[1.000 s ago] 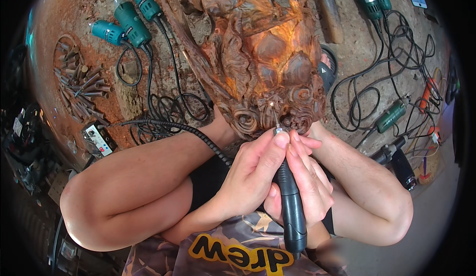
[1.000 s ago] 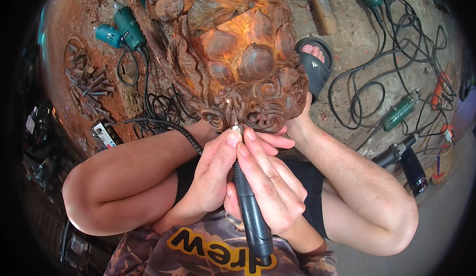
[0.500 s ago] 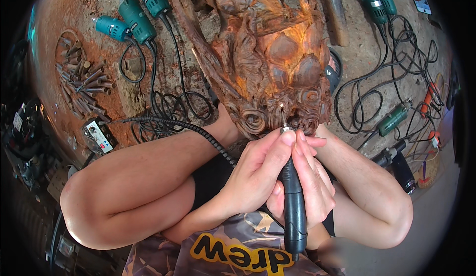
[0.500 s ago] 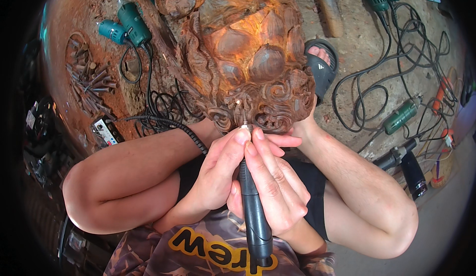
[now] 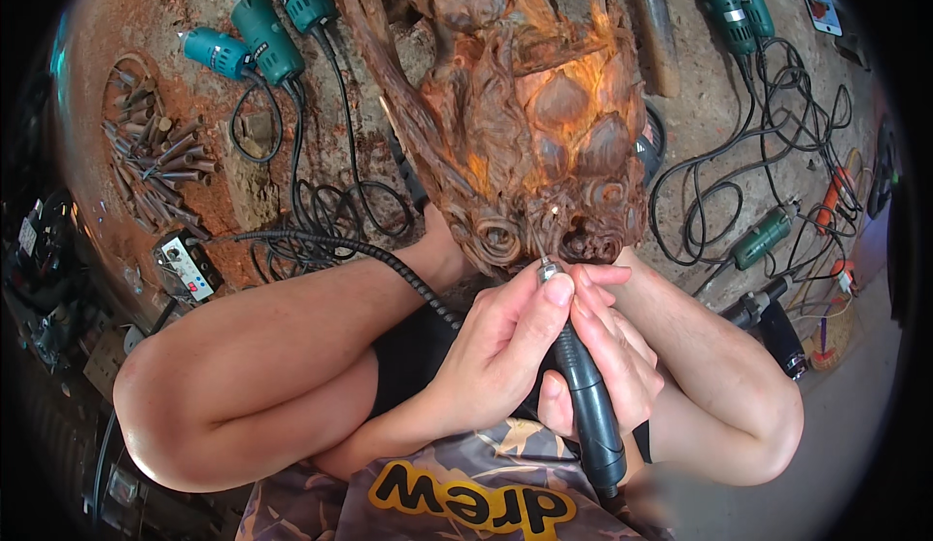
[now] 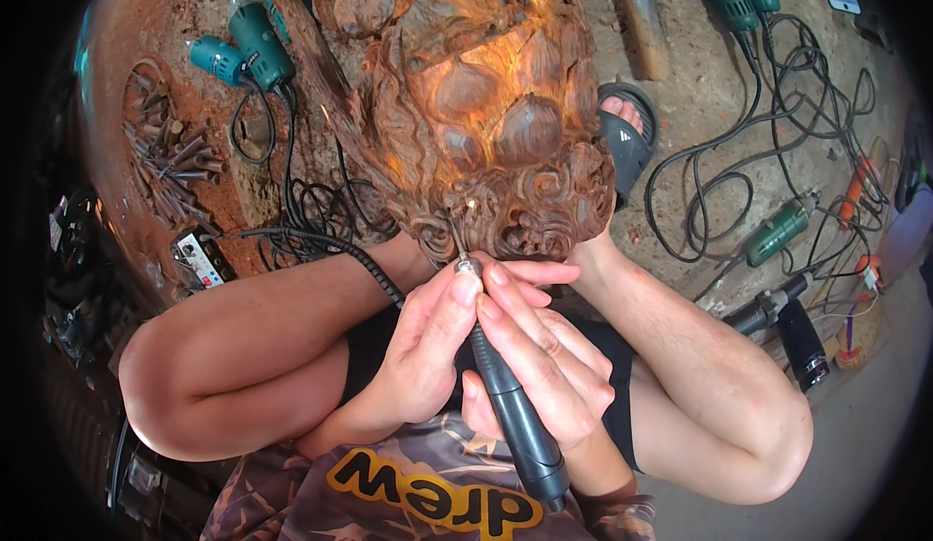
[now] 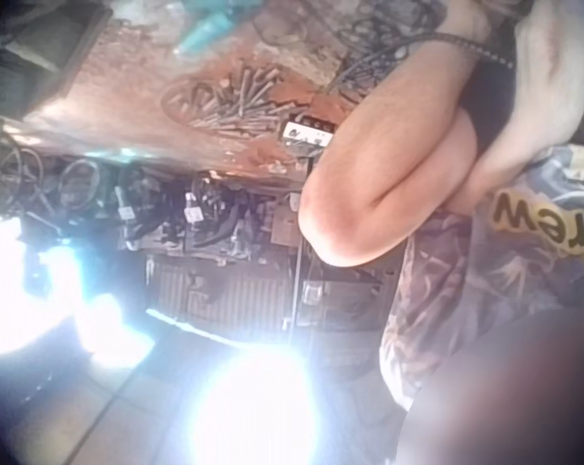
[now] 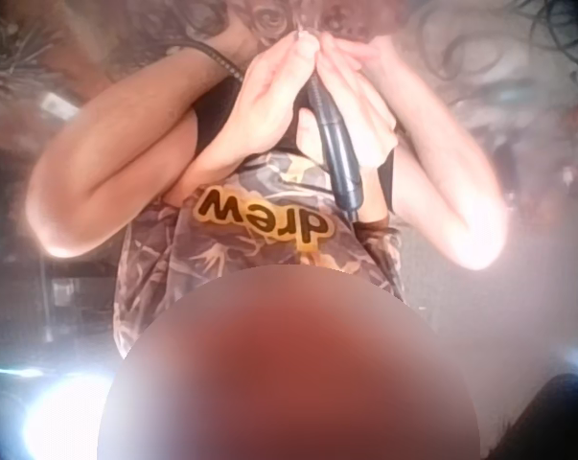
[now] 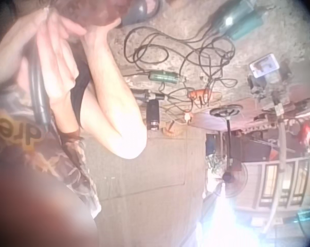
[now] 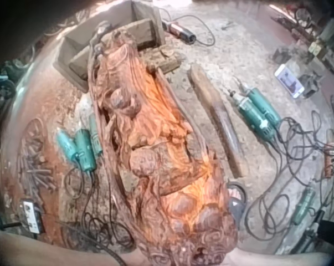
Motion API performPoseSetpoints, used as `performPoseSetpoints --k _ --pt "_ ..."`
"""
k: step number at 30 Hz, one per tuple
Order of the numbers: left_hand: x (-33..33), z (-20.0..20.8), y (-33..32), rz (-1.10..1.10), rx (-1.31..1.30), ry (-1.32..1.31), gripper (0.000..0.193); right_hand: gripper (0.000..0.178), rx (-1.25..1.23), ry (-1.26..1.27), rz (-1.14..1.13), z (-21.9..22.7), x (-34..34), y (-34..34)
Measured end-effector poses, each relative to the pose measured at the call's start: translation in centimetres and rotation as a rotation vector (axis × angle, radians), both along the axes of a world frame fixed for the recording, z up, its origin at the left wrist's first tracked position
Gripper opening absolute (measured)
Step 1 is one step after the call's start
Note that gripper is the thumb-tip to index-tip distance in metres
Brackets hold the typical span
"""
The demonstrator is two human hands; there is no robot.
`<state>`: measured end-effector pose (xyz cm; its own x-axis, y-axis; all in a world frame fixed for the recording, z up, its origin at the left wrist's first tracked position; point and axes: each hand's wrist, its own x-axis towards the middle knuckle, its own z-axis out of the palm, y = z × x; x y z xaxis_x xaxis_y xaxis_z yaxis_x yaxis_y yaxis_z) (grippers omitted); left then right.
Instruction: The person sits on the floor and uses a rotary tool to carve intricate details into a large piece of wood. They switch between different rotary tools and bits to refine the carved patterns.
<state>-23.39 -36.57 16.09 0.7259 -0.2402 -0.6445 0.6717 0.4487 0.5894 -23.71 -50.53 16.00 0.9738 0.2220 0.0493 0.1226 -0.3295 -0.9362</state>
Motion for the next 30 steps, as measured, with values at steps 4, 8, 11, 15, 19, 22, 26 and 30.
performPoseSetpoints --k 4,8,11,15,19,22,26,30 --pt "0.2 -0.2 -0.2 -0.008 0.029 0.034 0.045 0.046 -0.012 0.002 -0.016 -0.1 0.1 0.0" --pt "0.3 -0.5 -0.1 -0.043 0.048 -0.019 0.047 0.049 0.013 -0.032 -0.056 -0.6 -0.1 0.1" --pt "0.0 -0.2 -0.3 0.001 -0.006 0.017 0.048 0.05 -0.004 -0.056 -0.013 -0.3 0.3 0.0" --pt "0.2 0.0 0.0 0.014 -0.027 0.041 0.048 0.05 -0.116 0.11 0.106 1.7 1.9 -0.6" --pt "0.6 -0.1 0.0 0.031 -0.032 0.025 0.046 0.049 -0.147 0.265 0.087 2.9 2.3 0.0" --pt "0.8 -0.1 0.1 0.039 -0.036 0.038 0.045 0.049 -0.082 0.121 0.025 2.0 1.8 0.6" --pt "0.8 -0.2 0.2 0.052 -0.104 0.036 0.044 0.049 -0.097 0.071 0.032 1.8 1.7 0.5" --pt "0.7 -0.1 0.2 0.082 -0.112 0.092 0.044 0.048 -0.131 0.04 0.083 1.9 2.2 0.3"
